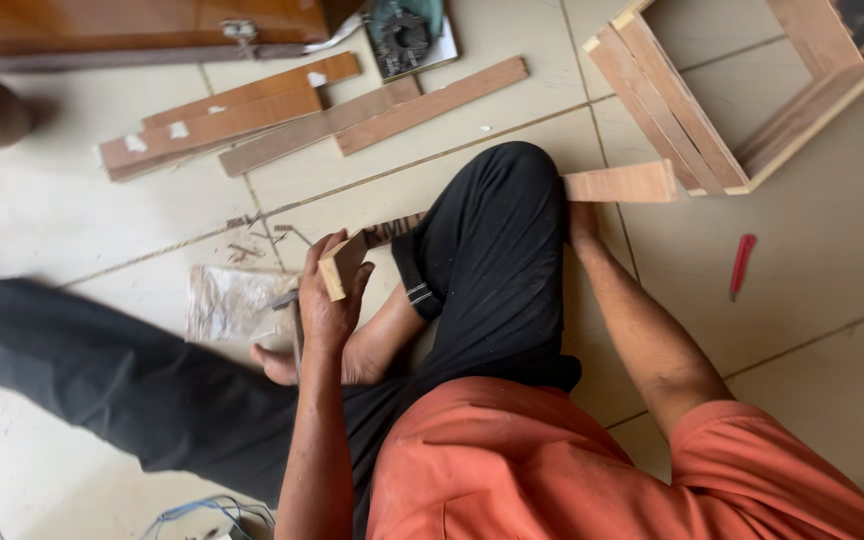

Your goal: The person sits on the floor and assembles a wooden frame by joining small wooden pieces with nails. They use a hammer to drive nails into the joints, repeatedly aligning and securing the pieces together.

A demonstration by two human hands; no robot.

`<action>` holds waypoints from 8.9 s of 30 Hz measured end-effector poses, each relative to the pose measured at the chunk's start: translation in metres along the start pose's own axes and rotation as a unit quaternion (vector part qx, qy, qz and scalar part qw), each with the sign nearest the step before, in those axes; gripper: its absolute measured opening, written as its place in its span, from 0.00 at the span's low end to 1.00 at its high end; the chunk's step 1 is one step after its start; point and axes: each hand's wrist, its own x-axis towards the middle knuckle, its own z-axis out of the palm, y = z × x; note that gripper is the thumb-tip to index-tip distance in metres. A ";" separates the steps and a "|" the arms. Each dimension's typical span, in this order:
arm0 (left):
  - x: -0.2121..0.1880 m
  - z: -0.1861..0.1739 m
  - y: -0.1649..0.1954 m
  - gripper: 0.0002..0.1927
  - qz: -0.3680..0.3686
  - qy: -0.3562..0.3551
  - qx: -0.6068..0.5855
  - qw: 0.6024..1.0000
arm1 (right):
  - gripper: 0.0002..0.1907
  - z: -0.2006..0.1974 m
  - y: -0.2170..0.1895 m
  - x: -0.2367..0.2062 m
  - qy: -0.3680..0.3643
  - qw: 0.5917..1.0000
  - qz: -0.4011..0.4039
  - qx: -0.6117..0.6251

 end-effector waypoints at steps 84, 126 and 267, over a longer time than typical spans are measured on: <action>0.017 -0.088 0.101 0.31 0.082 0.063 -0.022 0.994 | 0.26 -0.001 -0.205 -0.125 -0.119 0.704 -0.575 -0.399; 0.026 -0.053 0.048 0.28 0.108 0.080 -0.220 0.966 | 0.35 0.140 -0.251 -0.179 -0.264 0.626 -0.565 -0.468; 0.084 -0.037 0.023 0.26 0.080 -0.135 -0.447 0.881 | 0.25 0.126 -0.237 -0.166 -0.254 0.680 -0.518 -0.453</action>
